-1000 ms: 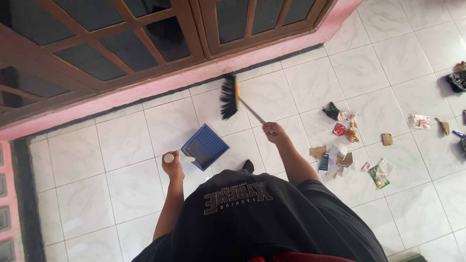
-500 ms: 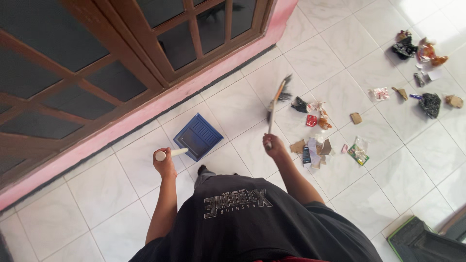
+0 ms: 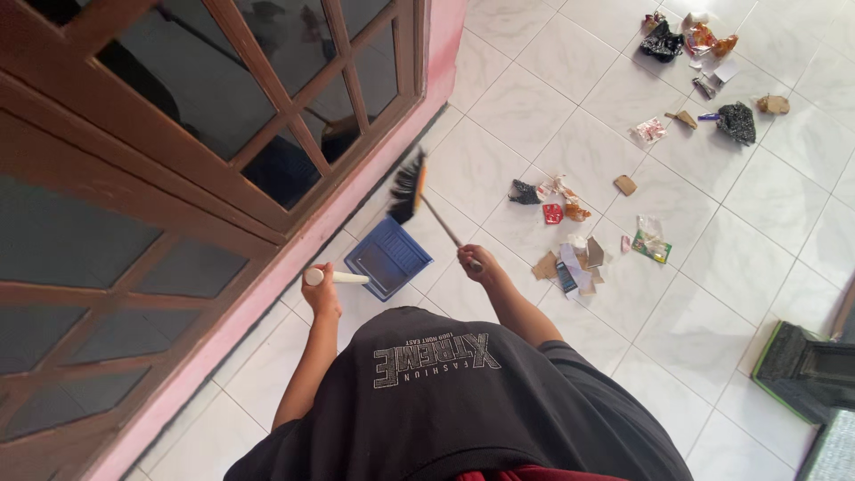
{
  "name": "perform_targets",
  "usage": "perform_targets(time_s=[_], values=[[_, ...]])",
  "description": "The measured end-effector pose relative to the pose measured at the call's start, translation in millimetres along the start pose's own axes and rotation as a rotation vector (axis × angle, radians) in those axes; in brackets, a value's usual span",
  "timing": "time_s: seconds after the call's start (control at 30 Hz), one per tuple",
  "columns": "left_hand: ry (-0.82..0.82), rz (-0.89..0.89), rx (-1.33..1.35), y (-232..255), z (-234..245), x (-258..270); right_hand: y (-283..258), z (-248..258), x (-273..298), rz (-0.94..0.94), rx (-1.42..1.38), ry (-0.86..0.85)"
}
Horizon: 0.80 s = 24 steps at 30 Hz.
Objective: The person sweeps trash from a tiled floor into a dustpan using a long-handled brush.
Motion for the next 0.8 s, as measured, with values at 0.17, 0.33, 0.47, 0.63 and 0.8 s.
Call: perform_targets(time_s=[0.17, 0.33, 0.47, 0.63, 0.8], values=[[-0.157, 0.008, 0.021, 12.9, -27.4, -52.4, -53.3, 53.9, 17.8, 0.139, -0.118, 0.178], [-0.274, 0.044, 0.012, 14.4, -50.5, -85.9, -47.2, 30.6, 36.8, 0.315, 0.085, 0.48], [-0.281, 0.111, -0.029, 5.5, -74.8, -99.4, -19.8, -12.9, 32.1, 0.484, 0.36, 0.538], [-0.353, 0.076, -0.025, 1.8, -111.1, -111.7, -13.1, -38.1, -1.3, 0.356, 0.203, 0.387], [-0.353, 0.075, -0.116, -2.8, -144.8, -122.3, -58.2, -75.6, -60.1, 0.111, -0.178, 0.008]])
Point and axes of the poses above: each hand's wrist, its own x-axis away from the middle knuckle, its own z-axis out of the back of the hand, y = z × x, the point moved 4 cm from there along -x, towards the middle knuckle, and after that the axes turned 5 degrees about x, right-handed, at the moved point
